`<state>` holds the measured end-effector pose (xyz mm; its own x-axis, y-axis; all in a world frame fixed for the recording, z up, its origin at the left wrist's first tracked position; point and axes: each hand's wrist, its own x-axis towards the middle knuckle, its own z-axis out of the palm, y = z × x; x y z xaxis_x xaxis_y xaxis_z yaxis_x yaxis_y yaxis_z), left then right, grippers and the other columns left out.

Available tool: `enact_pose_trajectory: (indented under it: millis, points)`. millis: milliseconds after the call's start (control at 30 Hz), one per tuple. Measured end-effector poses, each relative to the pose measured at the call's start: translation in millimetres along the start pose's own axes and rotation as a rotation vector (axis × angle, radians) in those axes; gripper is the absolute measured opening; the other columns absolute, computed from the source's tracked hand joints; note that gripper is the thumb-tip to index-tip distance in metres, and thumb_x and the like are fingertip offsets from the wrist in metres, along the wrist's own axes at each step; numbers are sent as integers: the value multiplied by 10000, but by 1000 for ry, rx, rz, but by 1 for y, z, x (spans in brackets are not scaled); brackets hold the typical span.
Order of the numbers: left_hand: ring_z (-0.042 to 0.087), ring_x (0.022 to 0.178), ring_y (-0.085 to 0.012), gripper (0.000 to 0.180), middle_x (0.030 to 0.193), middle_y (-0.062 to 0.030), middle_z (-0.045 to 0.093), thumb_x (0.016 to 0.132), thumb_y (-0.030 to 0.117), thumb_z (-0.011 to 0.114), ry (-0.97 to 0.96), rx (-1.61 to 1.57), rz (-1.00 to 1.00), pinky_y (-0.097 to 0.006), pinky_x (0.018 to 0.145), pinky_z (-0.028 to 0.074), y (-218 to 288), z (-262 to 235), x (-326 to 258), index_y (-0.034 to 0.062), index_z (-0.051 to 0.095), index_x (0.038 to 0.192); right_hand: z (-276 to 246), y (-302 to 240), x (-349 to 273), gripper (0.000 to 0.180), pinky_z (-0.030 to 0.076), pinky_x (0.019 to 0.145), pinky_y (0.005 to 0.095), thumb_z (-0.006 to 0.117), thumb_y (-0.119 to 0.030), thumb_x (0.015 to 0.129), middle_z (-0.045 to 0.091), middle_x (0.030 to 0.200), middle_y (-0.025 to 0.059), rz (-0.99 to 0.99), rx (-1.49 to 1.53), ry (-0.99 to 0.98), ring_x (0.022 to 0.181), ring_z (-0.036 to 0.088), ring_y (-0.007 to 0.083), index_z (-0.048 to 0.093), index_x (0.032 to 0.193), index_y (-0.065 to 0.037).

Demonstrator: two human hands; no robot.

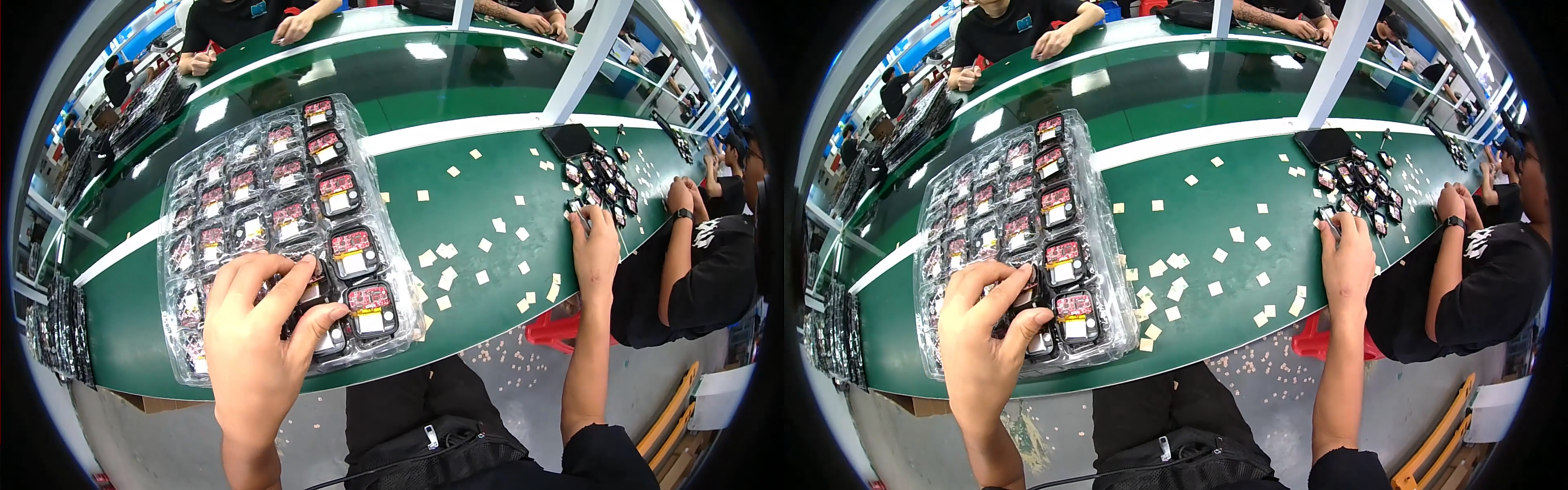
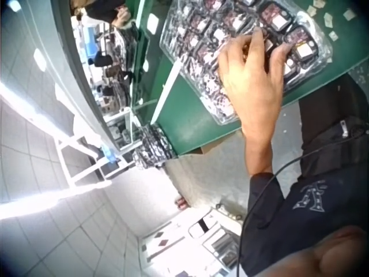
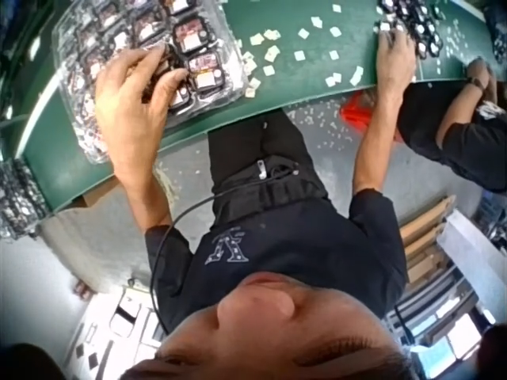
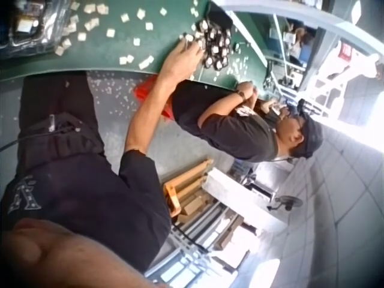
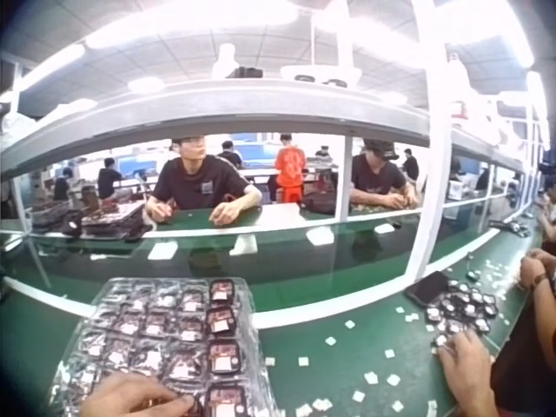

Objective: Manually assemble small electronic components and place them into organized trays on a factory conveyor belt.

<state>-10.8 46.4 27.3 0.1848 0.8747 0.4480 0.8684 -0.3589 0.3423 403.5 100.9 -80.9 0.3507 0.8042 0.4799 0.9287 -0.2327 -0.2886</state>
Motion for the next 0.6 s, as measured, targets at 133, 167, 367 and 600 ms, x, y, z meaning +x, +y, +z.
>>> enact_pose_trajectory:
  millis: [133,167,367,600]
  points:
    - [618,1029,-336,457,1067,-130,678,719,160,872,-2,2,-10,-433,913,494,0,-2,-2,-16,728,1116,-2,-6,0,212,523,728,460,697,-248,972,660,1035,142,-18,24,25,830,687,371,653,1052,-57]
    - [631,1045,-333,492,1093,-143,688,707,115,869,-11,-31,-38,-417,931,493,1,-4,-1,-22,711,1152,-2,-5,0,212,523,728,460,697,-248,972,660,1035,142,-18,23,24,830,687,371,653,1052,-57]
    - [633,1074,-354,603,1194,-177,670,679,70,891,48,-214,-104,-438,939,504,0,-9,-1,4,677,1239,1,-3,0,213,524,717,450,702,-247,969,661,1027,143,-36,26,28,807,689,361,652,1045,-54]
    - [625,1033,-351,491,1131,-168,670,741,42,841,-12,-135,-29,-432,915,492,-6,-10,9,-14,690,1205,2,0,-1,203,521,733,454,705,-240,963,664,1042,135,-18,37,14,828,678,365,650,1048,-63]
